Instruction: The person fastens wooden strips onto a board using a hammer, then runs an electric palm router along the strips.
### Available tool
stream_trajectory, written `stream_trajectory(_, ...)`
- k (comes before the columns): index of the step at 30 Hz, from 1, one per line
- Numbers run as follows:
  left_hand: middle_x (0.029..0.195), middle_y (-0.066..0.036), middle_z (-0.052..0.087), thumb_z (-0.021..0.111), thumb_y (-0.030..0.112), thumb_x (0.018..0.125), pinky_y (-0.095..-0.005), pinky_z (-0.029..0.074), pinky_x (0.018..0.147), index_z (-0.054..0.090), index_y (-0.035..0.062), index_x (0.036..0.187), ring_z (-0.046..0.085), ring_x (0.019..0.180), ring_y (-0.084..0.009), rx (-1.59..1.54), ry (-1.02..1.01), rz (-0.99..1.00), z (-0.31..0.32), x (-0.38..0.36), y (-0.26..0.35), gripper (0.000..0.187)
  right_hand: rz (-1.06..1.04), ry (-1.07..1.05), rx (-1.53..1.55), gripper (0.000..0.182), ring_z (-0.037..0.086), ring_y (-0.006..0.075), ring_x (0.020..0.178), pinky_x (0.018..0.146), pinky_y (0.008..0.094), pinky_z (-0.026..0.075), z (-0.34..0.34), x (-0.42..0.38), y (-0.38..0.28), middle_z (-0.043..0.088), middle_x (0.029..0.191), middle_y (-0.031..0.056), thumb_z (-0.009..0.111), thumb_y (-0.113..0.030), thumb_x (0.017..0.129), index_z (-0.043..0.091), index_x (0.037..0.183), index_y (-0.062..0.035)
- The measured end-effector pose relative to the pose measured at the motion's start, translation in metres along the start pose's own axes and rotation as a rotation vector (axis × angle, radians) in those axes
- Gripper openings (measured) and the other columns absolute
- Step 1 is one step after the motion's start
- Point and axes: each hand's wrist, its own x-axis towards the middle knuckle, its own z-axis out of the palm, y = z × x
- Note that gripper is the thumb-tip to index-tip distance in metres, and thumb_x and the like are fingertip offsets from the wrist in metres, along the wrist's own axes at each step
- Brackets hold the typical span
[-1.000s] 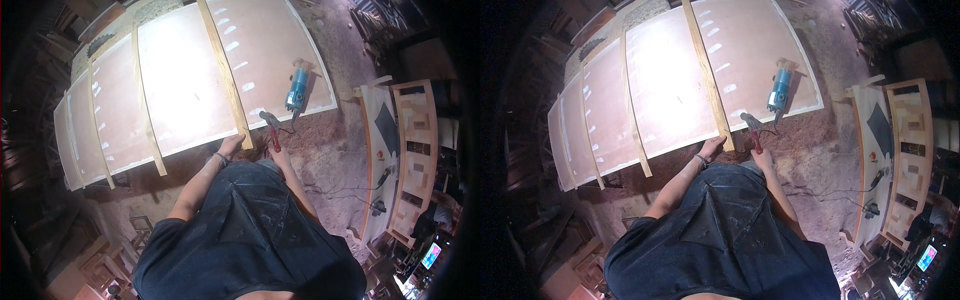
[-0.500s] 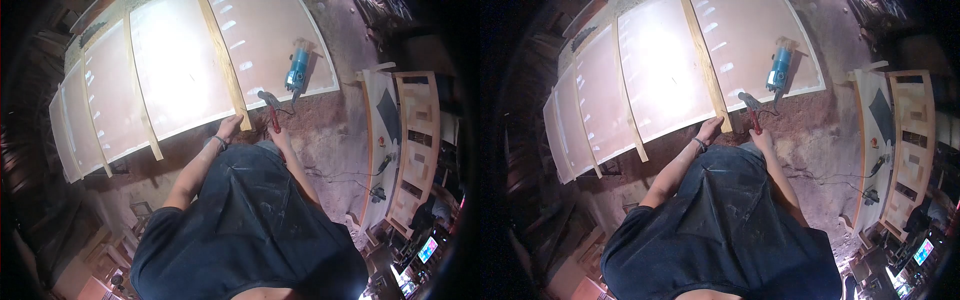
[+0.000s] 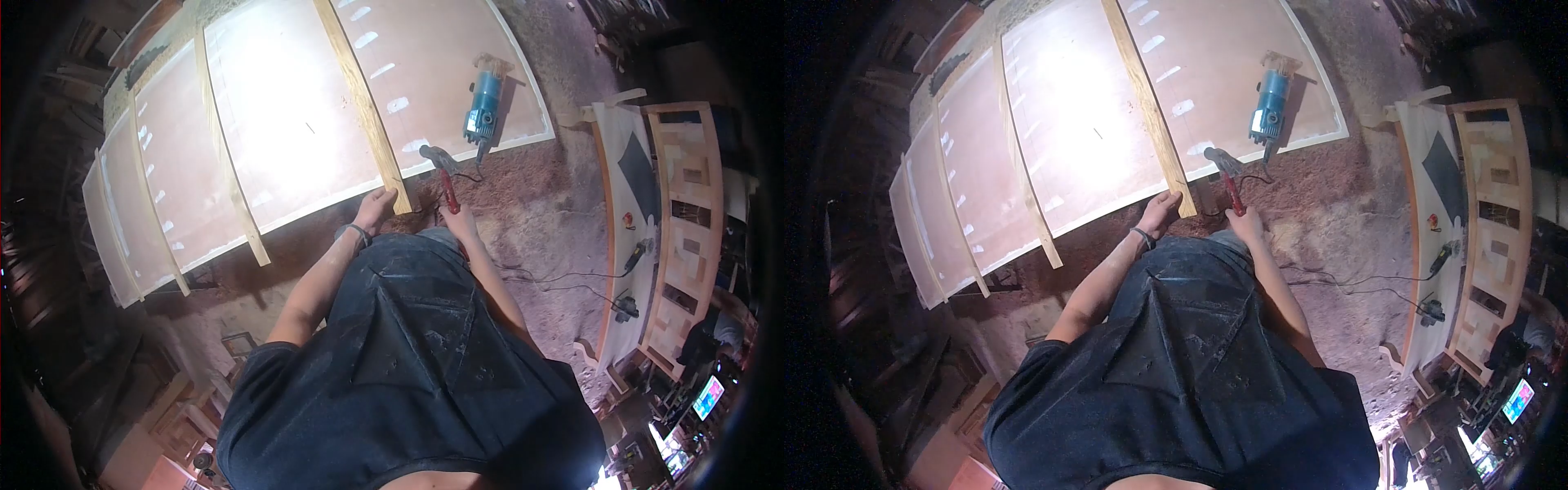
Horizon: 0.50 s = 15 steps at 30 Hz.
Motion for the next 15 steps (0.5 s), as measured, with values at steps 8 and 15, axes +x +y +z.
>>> stream_trajectory(8,0.113,-0.004,0.068,0.06,0.023,0.103,-0.0296,0.051,0.086,0.061,-0.0013,0.128,0.064,0.099,-0.0148,0.001,0.008,-0.016,0.006,-0.007,0.007,0.035,0.042,-0.023,-0.022,0.058,0.068,0.0465,0.101,0.086,0.0499,0.052,0.003,0.005,0.005,0.07,0.096,0.0319,0.073,-0.049,0.08,0.069,0.096,0.0067)
stream_trajectory(15,0.11,-0.003,0.068,0.061,0.019,0.101,-0.0286,0.05,0.085,0.063,0.0006,0.126,0.063,0.097,-0.0139,-0.009,-0.012,-0.011,-0.006,0.002,-0.001,0.032,0.03,-0.018,-0.028,0.059,0.068,0.0459,0.099,0.086,0.0495,0.051,-0.001,0.002,0.002,0.069,0.092,0.0323,0.072,-0.049,0.08,0.068,0.092,0.0087)
